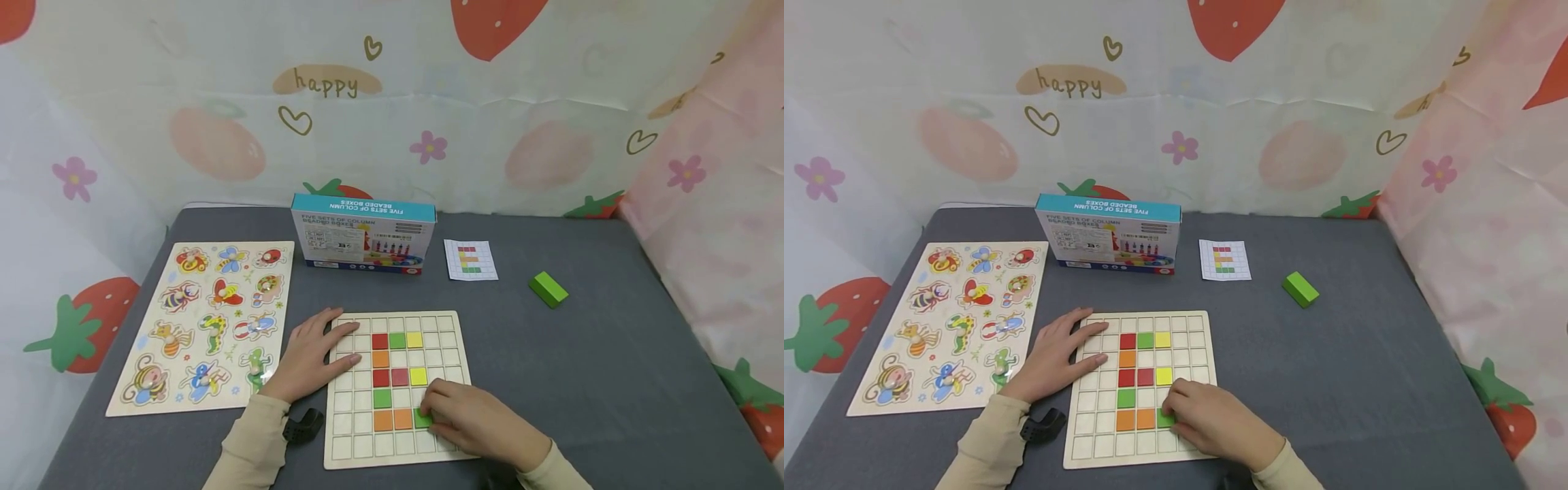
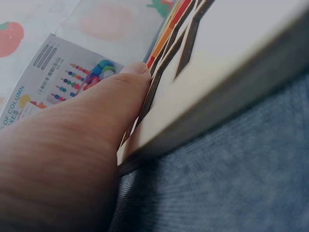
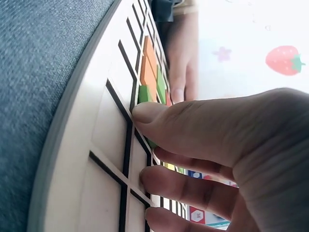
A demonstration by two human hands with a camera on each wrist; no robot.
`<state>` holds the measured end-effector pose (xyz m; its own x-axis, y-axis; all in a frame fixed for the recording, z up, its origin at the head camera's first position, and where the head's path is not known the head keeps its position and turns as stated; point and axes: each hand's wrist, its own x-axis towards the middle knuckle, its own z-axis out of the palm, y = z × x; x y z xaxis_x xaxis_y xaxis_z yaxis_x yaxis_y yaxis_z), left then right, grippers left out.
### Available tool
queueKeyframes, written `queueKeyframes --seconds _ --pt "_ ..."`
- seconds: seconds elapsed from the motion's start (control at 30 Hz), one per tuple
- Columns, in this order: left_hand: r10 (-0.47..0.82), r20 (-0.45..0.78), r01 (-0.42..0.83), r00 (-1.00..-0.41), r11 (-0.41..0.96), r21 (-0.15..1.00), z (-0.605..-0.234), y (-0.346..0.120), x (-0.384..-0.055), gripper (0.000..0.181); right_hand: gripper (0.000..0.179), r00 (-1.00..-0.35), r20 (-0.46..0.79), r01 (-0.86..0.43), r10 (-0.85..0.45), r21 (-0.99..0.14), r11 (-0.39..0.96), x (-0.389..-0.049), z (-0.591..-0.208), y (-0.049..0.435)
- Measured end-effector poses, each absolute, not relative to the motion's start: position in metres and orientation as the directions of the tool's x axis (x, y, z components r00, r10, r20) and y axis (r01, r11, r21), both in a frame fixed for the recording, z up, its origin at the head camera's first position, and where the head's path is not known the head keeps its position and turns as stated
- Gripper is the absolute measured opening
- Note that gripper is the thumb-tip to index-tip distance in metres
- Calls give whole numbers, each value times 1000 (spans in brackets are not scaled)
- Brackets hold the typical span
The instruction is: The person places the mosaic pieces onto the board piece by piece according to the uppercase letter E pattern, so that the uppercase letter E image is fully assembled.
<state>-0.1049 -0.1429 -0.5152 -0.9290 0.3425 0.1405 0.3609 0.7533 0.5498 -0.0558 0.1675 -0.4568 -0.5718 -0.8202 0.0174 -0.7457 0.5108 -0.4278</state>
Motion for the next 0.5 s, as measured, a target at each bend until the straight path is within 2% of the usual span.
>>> queueKeyframes --seconds 0.5 --pt "339 142 359 -930 756 547 -515 -143 -105 58 17 -579 17 -753 -815 -395 526 -53 -457 164"
